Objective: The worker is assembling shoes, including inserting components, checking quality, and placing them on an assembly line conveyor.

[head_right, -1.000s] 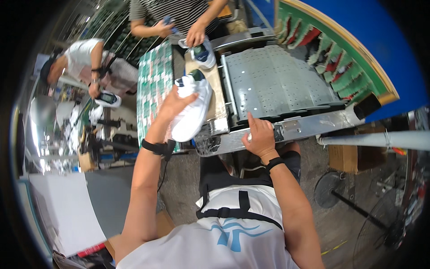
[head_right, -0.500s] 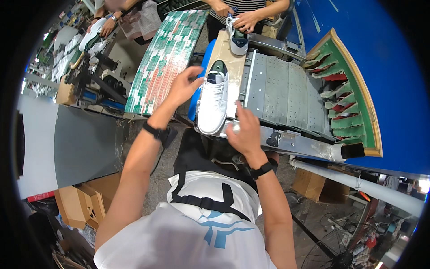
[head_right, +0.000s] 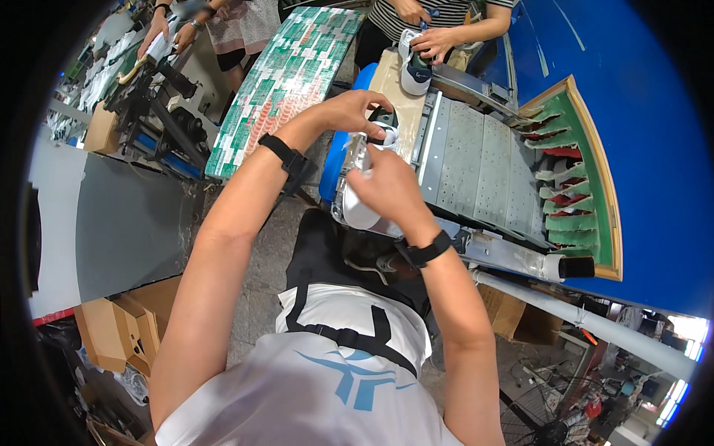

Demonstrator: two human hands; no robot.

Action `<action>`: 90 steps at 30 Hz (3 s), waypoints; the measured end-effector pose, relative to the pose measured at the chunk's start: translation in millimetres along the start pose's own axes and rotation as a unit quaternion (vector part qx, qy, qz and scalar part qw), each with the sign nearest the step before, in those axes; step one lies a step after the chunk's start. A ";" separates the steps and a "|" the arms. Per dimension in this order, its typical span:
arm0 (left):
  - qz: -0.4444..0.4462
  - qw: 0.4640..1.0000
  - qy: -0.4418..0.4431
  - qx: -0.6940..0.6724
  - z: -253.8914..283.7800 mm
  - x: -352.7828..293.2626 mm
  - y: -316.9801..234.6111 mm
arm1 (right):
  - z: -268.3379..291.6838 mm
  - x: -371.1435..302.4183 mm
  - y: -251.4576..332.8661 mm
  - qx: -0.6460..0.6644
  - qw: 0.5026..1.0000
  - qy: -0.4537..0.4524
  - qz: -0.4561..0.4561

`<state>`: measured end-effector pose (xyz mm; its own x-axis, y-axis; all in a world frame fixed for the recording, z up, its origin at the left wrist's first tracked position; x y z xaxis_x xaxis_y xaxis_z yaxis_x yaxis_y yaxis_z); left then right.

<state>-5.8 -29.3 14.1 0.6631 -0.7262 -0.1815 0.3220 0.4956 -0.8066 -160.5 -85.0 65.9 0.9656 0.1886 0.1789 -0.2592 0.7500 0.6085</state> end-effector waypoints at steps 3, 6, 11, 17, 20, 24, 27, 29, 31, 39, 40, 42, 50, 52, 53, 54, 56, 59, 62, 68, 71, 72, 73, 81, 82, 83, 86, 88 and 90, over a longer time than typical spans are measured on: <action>-0.016 0.998 -0.052 0.026 1.4 -4.7 -7.9 | -1.7 3.4 -30.0 0.211 0.970 0.012 -0.118; -0.009 0.999 -0.046 0.027 1.0 -2.3 -6.5 | -29.5 6.8 -17.8 0.196 0.975 0.035 -0.099; 0.027 0.999 -0.035 -0.002 6.0 -11.2 5.1 | -49.1 -47.6 49.6 0.155 0.971 0.183 0.011; -0.004 1.000 0.006 -0.013 -14.9 -3.1 -2.4 | 16.4 -62.5 -49.2 0.142 0.978 -0.140 -0.061; -0.071 0.992 -0.107 0.021 -17.9 -0.2 -10.7 | 22.3 -44.9 -48.7 0.101 0.984 -0.133 -0.064; -0.061 0.991 -0.116 -0.032 -25.2 -2.5 5.3 | 27.5 -53.8 -25.1 -0.066 0.996 -0.029 -0.047; -0.037 0.987 -0.143 -0.068 -10.8 -7.3 18.7 | 41.2 -102.3 4.7 -0.077 0.997 0.022 -0.021; -0.069 0.985 -0.150 -0.046 -17.3 -0.5 17.2 | 37.2 -125.2 17.6 0.055 0.997 0.039 -0.049; -0.089 0.980 -0.177 -0.005 -21.9 3.3 13.6 | 28.6 -119.0 3.8 0.043 0.998 0.024 -0.047; -0.060 0.986 -0.154 0.013 -27.7 6.4 12.0 | 22.5 -51.7 -37.7 0.035 0.995 -0.083 -0.044; -0.058 0.986 -0.153 0.008 -27.5 6.7 12.6 | 17.5 -49.0 -39.1 0.035 0.996 -0.062 -0.052; -0.055 0.987 -0.153 0.002 -27.7 6.6 14.7 | 13.4 -49.1 -38.0 0.020 0.997 -0.055 -0.053; -0.072 0.983 -0.166 -0.003 -21.8 6.2 18.4 | 26.4 -87.9 2.8 -0.038 0.999 -0.006 -0.023; -0.059 0.985 -0.160 -0.003 -23.7 5.4 16.1 | 30.5 -81.1 12.9 -0.097 0.994 -0.043 0.012; -0.057 0.985 -0.161 -0.004 -24.0 5.4 17.2 | 34.6 -76.5 24.1 -0.153 0.984 -0.082 0.050; -0.061 0.985 -0.161 0.004 -24.1 6.5 16.1 | 31.6 -70.0 25.2 -0.151 0.984 -0.081 0.051; -0.063 0.985 -0.163 0.013 -24.0 7.6 17.3 | 20.9 -52.7 31.9 -0.125 0.986 -0.061 0.095; -0.068 0.986 -0.154 0.006 -26.4 8.7 18.3 | -1.8 -35.6 24.5 -0.123 0.987 -0.036 0.096; -0.053 0.987 -0.152 -0.002 -28.4 9.2 15.4 | -4.9 -28.9 21.7 -0.138 0.986 -0.056 0.080; -0.058 0.986 -0.157 0.020 -26.8 12.1 23.4 | -15.4 -18.9 17.5 0.022 0.999 -0.012 -0.019; -0.059 0.986 -0.155 0.009 -26.7 11.3 23.8 | -2.9 -58.5 19.5 0.092 0.996 -0.004 -0.015; -0.058 0.986 -0.159 0.008 -23.9 10.6 20.2 | 4.7 -68.2 17.5 0.103 0.995 -0.004 0.010; -0.050 0.986 -0.158 0.020 -22.5 10.2 17.4 | 9.2 -69.7 11.1 0.102 0.995 -0.002 0.013; -0.080 0.983 -0.164 0.009 -29.1 9.7 15.4 | -11.3 -39.7 12.7 -0.051 0.996 -0.058 0.048; -0.077 0.984 -0.162 0.008 -30.4 10.9 14.2 | -16.1 -38.4 13.1 -0.058 0.996 -0.057 0.042; -0.076 0.984 -0.162 0.009 -30.0 10.1 16.0 | -17.5 -37.9 17.6 -0.063 0.996 -0.054 0.036; -0.065 0.984 -0.167 0.006 -28.4 7.4 21.9 | -17.9 -51.2 20.3 0.030 0.999 0.005 -0.031; -0.058 0.985 -0.164 0.011 -26.7 7.3 18.3 | -8.6 -74.0 13.0 0.067 0.997 -0.007 -0.028; -0.052 0.986 -0.158 0.016 -27.9 9.3 17.7 | -1.9 -85.6 0.4 0.128 0.991 -0.024 -0.019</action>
<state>-12.9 -40.6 -17.5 0.8013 -0.5914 0.0905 0.4176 0.4444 -0.7925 -243.3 -99.6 49.4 0.9742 0.1281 0.1860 -0.2258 0.5695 0.7904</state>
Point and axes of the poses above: each hand's wrist, its own x-axis towards the middle knuckle, its own z-axis out of the back of the hand, y = z × x, the point moved 9 cm from there along x, towards the middle knuckle, and after that the axes turned 6 degrees about z, right-handed, at the moved point
